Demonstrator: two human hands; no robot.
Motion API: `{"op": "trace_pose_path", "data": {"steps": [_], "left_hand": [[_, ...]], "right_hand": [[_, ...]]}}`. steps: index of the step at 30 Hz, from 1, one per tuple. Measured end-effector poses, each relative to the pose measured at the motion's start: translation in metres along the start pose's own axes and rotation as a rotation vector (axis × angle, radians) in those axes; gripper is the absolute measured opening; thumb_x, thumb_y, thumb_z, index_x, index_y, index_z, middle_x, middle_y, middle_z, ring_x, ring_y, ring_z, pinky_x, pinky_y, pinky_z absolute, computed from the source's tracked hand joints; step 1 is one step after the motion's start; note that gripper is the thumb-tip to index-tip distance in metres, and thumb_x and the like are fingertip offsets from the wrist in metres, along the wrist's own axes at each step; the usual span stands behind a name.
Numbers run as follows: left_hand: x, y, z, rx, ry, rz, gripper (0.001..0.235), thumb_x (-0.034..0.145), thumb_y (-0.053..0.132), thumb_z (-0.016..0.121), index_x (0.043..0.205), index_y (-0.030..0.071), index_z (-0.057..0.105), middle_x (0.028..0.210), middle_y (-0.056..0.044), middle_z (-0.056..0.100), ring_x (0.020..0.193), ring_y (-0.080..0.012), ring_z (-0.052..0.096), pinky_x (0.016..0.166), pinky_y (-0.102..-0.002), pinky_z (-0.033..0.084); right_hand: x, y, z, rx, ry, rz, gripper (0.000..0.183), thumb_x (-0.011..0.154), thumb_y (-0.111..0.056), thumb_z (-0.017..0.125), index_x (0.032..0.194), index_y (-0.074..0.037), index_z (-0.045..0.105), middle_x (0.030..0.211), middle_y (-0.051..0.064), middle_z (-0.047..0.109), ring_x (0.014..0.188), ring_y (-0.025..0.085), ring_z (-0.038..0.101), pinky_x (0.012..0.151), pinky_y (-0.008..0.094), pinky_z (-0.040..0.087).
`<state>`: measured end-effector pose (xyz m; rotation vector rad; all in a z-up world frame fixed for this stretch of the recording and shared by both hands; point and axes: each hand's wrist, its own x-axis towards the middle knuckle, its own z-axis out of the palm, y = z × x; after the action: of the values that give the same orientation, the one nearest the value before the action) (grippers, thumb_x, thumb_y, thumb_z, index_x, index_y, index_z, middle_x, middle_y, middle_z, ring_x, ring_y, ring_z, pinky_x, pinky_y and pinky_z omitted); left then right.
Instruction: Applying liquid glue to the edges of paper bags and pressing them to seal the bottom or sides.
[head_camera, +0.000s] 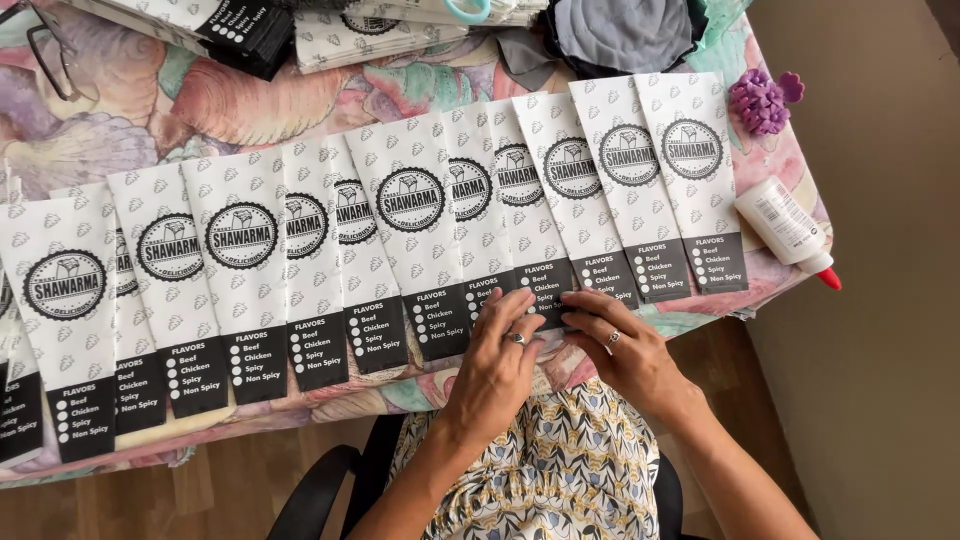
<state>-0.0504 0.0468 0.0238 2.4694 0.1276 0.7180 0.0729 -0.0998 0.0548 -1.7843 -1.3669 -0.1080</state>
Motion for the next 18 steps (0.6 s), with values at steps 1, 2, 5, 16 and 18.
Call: {"op": "trace_pose_path", "data": {"steps": [1,2,5,16,18], "left_hand": [[-0.002,-0.002,0.004,-0.003,-0.018,-0.012,0.016,0.09,0.006,0.072,0.105,0.0,0.069,0.131,-0.015,0.057,0.126,-0.0267,0.063,0.126,-0.046,0.027],[-0.002,-0.003,0.005,-0.002,-0.017,-0.013,0.016,0.09,0.006,0.072,0.105,0.0,0.069,0.131,-0.015,0.057,0.126,-0.0267,0.063,0.126,-0.046,0.027],[-0.005,-0.004,0.009,-0.038,-0.038,-0.009,0.017,0.091,0.007,0.073,0.106,-0.001,0.069,0.131,-0.016,0.057,0.124,-0.0266,0.064,0.126,-0.048,0.027],[-0.002,0.003,0.006,0.12,-0.071,0.003,0.014,0.095,0.012,0.069,0.088,0.001,0.074,0.113,-0.01,0.067,0.119,-0.0167,0.067,0.127,-0.045,0.022],[0.0,0.004,0.009,0.139,-0.074,-0.026,0.018,0.097,0.014,0.067,0.085,0.002,0.074,0.111,-0.009,0.066,0.117,-0.0157,0.067,0.127,-0.044,0.021]], "right_hand": [[0.006,-0.004,0.004,-0.022,0.083,-0.012,0.015,0.086,0.003,0.074,0.1,-0.002,0.077,0.109,0.014,0.075,0.103,0.035,0.074,0.093,0.043,0.058],[0.007,-0.006,0.002,-0.021,0.082,-0.013,0.015,0.086,0.003,0.074,0.1,-0.002,0.077,0.109,0.014,0.075,0.103,0.035,0.074,0.093,0.043,0.058],[0.009,-0.008,-0.003,-0.017,0.07,-0.013,0.013,0.087,0.003,0.073,0.099,0.001,0.076,0.107,0.016,0.075,0.101,0.035,0.075,0.092,0.047,0.059],[0.004,0.001,0.0,0.027,0.094,0.012,0.006,0.091,0.003,0.069,0.088,0.003,0.075,0.102,0.014,0.076,0.101,0.032,0.076,0.104,0.049,0.054],[0.004,0.005,0.003,0.039,0.109,0.032,0.005,0.091,0.002,0.071,0.087,0.004,0.074,0.101,0.014,0.075,0.101,0.031,0.075,0.105,0.05,0.052]]}}
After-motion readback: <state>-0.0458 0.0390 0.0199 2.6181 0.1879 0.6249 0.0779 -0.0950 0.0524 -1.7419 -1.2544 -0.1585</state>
